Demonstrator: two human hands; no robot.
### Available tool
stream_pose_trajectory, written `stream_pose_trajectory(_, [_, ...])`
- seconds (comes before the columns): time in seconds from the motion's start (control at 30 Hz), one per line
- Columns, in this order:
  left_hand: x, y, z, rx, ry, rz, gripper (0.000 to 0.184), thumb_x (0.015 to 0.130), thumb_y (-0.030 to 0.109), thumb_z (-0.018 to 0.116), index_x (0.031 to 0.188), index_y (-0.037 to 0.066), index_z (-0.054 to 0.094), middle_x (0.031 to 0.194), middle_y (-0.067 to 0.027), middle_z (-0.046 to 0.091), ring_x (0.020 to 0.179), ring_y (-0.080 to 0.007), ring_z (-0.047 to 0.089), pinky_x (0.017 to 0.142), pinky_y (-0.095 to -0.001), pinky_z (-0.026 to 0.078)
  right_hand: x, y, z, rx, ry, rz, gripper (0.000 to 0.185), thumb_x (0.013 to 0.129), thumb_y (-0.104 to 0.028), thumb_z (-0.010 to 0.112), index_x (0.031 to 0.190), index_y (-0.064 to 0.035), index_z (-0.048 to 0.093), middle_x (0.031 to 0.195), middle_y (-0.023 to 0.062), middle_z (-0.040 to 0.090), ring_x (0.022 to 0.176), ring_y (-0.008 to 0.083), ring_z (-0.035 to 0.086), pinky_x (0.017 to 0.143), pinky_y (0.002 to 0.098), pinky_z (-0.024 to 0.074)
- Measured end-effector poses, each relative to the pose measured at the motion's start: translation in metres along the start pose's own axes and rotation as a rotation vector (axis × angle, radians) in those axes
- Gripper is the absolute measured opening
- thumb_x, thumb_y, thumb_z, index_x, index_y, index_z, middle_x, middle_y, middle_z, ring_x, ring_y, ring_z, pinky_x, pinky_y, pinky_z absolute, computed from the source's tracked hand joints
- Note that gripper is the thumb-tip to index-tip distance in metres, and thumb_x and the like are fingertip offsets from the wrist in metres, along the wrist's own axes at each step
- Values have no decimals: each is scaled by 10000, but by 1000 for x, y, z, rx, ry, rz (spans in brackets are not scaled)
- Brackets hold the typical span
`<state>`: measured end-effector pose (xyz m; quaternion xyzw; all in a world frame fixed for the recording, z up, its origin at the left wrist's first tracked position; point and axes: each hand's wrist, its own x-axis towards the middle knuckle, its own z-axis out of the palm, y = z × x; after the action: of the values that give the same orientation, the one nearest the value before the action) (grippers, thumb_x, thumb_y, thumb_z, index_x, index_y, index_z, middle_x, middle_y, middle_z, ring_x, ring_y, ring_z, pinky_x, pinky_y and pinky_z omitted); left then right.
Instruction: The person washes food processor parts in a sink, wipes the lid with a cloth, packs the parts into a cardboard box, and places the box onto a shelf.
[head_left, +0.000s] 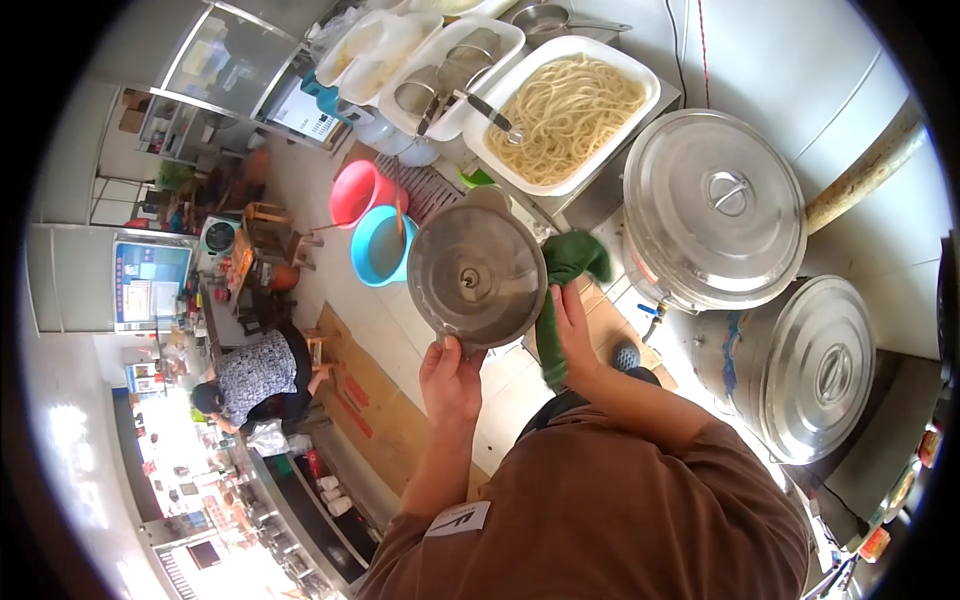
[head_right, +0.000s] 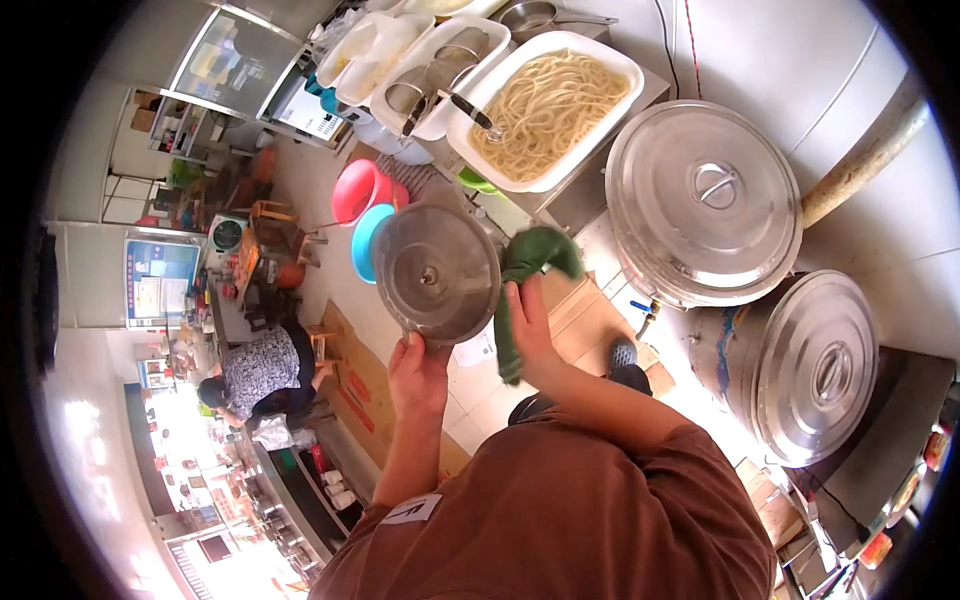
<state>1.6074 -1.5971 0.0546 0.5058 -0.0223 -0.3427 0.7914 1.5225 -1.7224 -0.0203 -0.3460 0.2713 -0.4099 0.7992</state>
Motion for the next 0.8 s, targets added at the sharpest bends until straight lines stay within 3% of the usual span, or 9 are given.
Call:
stream_pose_trajectory(0.03, [-2,3,5,4,39,-41,129,956,131,545,1035,30,532,1097,-101,639,1035,-245,610,956,-452,482,6,-12,2,2,4,-4,330,985,-195,472,1247,3,456,1192,119,539,1140,219,484,980,323,380])
stream_pose_trajectory(0.07, [-3,4,6,8,36,-41,129,956,131,545,1035,30,532,1097,-101,639,1035,-245,610,956,-452,482,16,-26,4,-182,-26,-251,338,986,-204,471,1250,7,472,1201,143,539,1139,226,490,982,321,376])
stream_pose_trajectory(0.13, [-9,7,4,-79,-12,-178,177,949,138,554,1072,13,528,1127,-112,632,1074,-265,602,977,-478,477,37,-56,8,-362,-51,-489,348,988,-214,469,1254,12,487,1210,167,539,1137,232,496,984,318,371])
stream_pose_trajectory(0.2, [-10,11,3,-56,-44,-174,222,948,149,555,1110,2,521,1154,-122,623,1104,-277,590,990,-496,467,63,-81,9,-398,-325,-502,362,985,-247,479,1243,1,532,1208,181,558,1119,234,527,965,313,389])
stream_pose_trajectory(0.23, [-9,15,1,-35,-80,-170,267,947,161,556,1148,-10,514,1181,-131,614,1134,-290,577,1004,-513,456,75,-83,10,-393,-317,-503,362,985,-247,479,1243,1,532,1208,181,558,1119,234,527,965,313,389])
stream_pose_trajectory(0.3, [-6,20,-9,-27,-140,-213,336,950,179,544,1218,-16,489,1240,-143,583,1168,-302,556,1027,-495,443,95,-85,15,-338,-450,-184,361,971,-289,512,1192,-13,584,1149,145,604,1068,213,561,941,314,413])
stream_pose_trajectory(0.47, [3,29,-36,-6,-275,-275,447,945,195,537,1328,-17,443,1319,-154,539,1211,-314,528,1060,-479,419,122,-96,25,-376,-482,174,413,944,-392,565,1100,-18,647,993,39,656,970,99,580,862,255,457])
stream_pose_trajectory(0.57, [7,28,-48,-172,-340,-341,458,937,181,541,1339,-13,440,1350,-152,515,1229,-307,514,1067,-478,412,126,-66,18,230,-671,648,450,963,-415,507,1178,-35,614,1104,99,640,984,168,613,793,302,540])
stream_pose_trajectory(0.8, [20,17,-32,-368,-301,-262,436,943,144,525,1338,-20,437,1362,-148,505,1258,-292,488,1078,-459,404,55,-41,39,827,-616,728,486,990,-442,415,1295,-74,503,1177,92,604,1045,213,601,851,332,533])
